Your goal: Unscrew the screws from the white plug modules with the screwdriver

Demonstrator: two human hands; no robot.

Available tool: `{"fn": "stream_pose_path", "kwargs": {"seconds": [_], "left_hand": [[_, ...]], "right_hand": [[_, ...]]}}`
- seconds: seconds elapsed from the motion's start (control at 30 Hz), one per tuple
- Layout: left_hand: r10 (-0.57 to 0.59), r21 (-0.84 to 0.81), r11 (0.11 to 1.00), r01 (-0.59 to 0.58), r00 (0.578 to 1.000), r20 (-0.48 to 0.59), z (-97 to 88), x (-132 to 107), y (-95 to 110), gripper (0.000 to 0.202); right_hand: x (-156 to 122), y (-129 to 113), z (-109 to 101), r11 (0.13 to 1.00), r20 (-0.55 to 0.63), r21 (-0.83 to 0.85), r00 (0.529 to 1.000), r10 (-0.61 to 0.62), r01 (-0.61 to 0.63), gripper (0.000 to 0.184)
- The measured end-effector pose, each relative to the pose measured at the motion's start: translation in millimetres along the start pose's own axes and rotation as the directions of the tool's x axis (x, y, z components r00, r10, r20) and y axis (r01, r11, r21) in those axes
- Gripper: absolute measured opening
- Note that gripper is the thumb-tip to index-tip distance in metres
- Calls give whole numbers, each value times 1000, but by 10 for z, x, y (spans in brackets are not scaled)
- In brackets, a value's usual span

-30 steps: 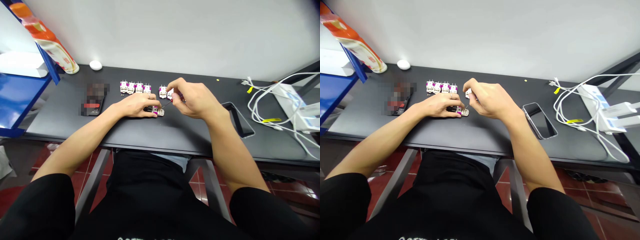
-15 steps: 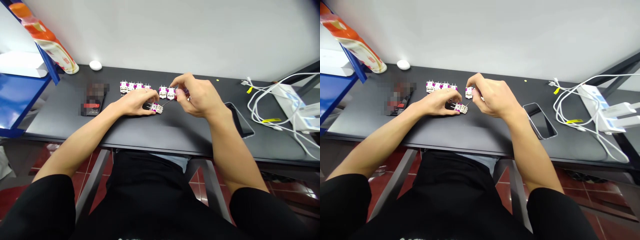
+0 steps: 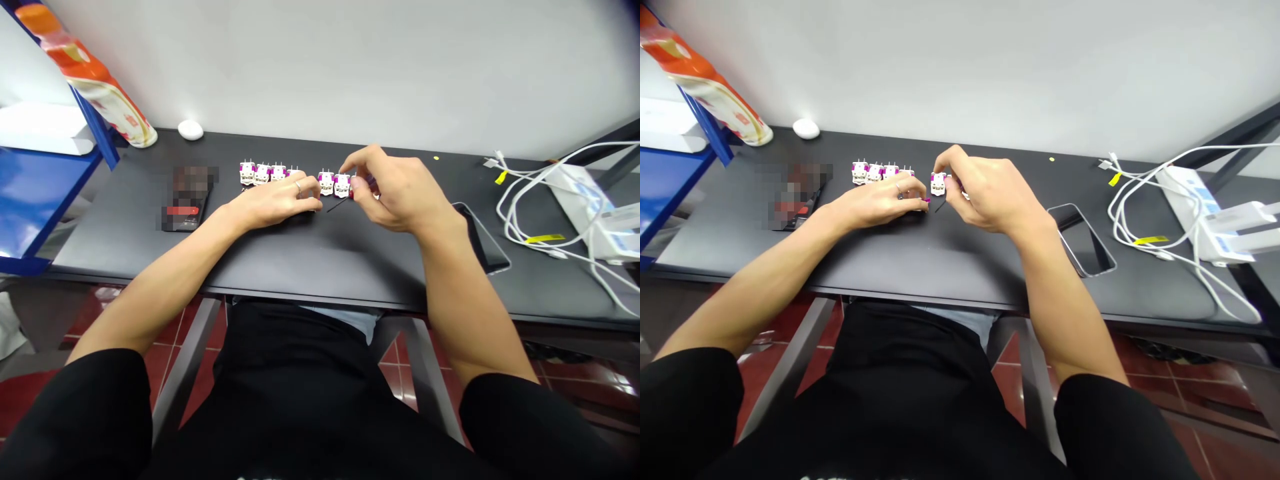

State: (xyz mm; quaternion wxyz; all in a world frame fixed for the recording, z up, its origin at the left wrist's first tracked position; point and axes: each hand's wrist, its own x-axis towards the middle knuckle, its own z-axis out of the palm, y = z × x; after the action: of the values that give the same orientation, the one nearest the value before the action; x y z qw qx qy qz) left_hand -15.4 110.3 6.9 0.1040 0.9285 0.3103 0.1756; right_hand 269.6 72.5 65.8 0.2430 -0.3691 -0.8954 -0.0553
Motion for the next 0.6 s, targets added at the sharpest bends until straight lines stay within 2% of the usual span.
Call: {"fn": "stream_pose_path", "kwargs": {"seconds": [0.07,0.13,0.37,0.43,0.5,0.6], "left_hand": [[43,-23,999,-41,996,74,5,13,15,40],[78,-42,996,-75,993,87,2,13,-1,41],[119,-75,989,-128,985,-122,5,-25,-167,38],[118,-79,988,-132,981,-153,22,-24,-189,37],[131,-68,988,-140,984,-125,43,-19,-177,35],[157,-49,986,-157,987,-20,66,-10,-116,38]], "right_hand": [[1,2,-4,1000,10,-13,1000,7,-7,27],[3,-2,-11,1000,16,-23,1000,10,-9,28],[9,-25,-22,999,20,-31,999,32,-32,29],[7,-18,-11,999,18,-34,999,28,-28,29],[6,-5,2,999,17,-35,1000,10,-10,29],[5,11,14,1000,12,-26,1000,-8,8,29]]}}
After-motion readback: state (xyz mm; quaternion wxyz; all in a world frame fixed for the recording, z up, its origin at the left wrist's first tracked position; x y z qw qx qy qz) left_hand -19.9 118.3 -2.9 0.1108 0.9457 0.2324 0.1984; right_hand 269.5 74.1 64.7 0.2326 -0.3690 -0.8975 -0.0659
